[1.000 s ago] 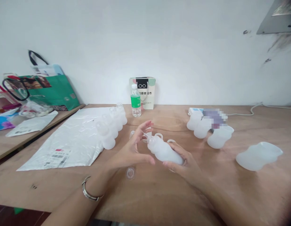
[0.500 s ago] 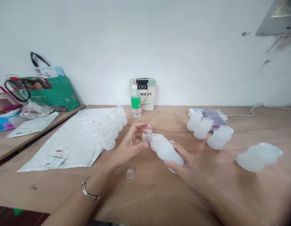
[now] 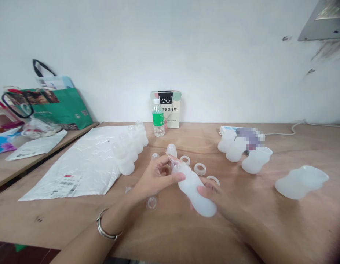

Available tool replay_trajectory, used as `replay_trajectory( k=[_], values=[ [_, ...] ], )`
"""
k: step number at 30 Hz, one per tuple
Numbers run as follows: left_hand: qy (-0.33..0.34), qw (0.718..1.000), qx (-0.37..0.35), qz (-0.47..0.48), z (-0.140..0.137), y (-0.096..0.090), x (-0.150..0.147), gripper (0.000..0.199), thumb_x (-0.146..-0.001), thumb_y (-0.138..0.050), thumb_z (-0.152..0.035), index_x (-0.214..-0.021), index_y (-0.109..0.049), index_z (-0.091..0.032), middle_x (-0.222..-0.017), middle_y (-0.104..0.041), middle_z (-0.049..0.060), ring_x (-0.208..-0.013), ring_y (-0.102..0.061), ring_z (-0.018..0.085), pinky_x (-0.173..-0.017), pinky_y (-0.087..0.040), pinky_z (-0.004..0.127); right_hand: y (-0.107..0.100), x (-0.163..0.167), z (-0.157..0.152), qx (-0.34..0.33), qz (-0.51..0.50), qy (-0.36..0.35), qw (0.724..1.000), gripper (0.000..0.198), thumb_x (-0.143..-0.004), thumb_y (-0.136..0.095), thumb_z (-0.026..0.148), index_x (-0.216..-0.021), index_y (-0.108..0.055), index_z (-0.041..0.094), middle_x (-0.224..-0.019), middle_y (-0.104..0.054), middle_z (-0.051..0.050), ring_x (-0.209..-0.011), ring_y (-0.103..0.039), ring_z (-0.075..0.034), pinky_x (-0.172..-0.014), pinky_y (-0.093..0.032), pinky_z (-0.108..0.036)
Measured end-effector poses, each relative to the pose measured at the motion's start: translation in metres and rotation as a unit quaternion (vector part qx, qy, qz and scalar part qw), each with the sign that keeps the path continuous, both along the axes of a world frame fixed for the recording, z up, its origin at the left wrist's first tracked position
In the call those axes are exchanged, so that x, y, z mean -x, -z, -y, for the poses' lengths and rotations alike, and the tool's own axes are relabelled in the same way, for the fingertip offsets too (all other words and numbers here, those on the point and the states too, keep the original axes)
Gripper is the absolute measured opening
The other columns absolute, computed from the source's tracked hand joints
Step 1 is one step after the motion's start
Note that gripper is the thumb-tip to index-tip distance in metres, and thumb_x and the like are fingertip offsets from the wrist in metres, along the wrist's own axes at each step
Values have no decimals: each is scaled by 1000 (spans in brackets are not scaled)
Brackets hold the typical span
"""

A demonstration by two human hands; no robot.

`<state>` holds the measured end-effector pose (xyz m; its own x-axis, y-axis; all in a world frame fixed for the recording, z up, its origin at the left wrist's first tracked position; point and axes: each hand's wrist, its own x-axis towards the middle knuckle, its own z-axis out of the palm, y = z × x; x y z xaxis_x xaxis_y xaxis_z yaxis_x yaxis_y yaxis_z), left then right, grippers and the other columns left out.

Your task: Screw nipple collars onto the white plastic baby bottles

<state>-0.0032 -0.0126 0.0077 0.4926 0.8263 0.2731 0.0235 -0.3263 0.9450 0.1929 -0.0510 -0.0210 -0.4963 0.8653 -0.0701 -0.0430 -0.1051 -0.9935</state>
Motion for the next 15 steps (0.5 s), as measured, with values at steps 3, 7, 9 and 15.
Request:
replay_trajectory(
  k=[3, 7, 9, 15],
  values=[
    [26, 999, -18, 4, 2, 1, 0, 33, -71, -70, -38, -97, -60, -18, -93, -61, 4, -76, -55, 14, -67, -45, 26, 7, -2, 0, 67, -36, -74, 994, 65, -79, -31, 70, -92, -61, 14, -67, -63, -7, -49, -59, -16, -44, -46, -28],
    [-58, 998, 2, 36, -4, 3, 2, 26, -74, -68, -35, -93, -60, -19, -90, -62, 3, -80, -56, 14, -71, -45, 25, 16, -2, -5, -56, -28, 71, 996, 56, -73, -57, 59, -116, -46, 24, -106, -60, -9, -90, -61, -21, -69, -51, -31],
    [-91, 995, 1, 37, -6, 3, 2, 25, -74, -69, -34, -92, -61, -19, -88, -62, 2, -81, -56, 14, -72, -45, 25, 19, -1, -5, -164, 16, 167, 972, 66, -60, -75, 45, -116, -44, 28, -117, -54, -7, -104, -54, -22, -77, -48, -29],
    [8, 998, -15, 59, -6, 3, 5, 32, -73, -68, -41, -95, -62, -19, -88, -60, 3, -77, -54, 14, -66, -43, 23, 17, 5, -3, 40, -102, -32, 993, 49, -78, -39, 63, -80, -55, 16, -62, -57, -2, -41, -49, -10, -36, -34, -21]
  ],
)
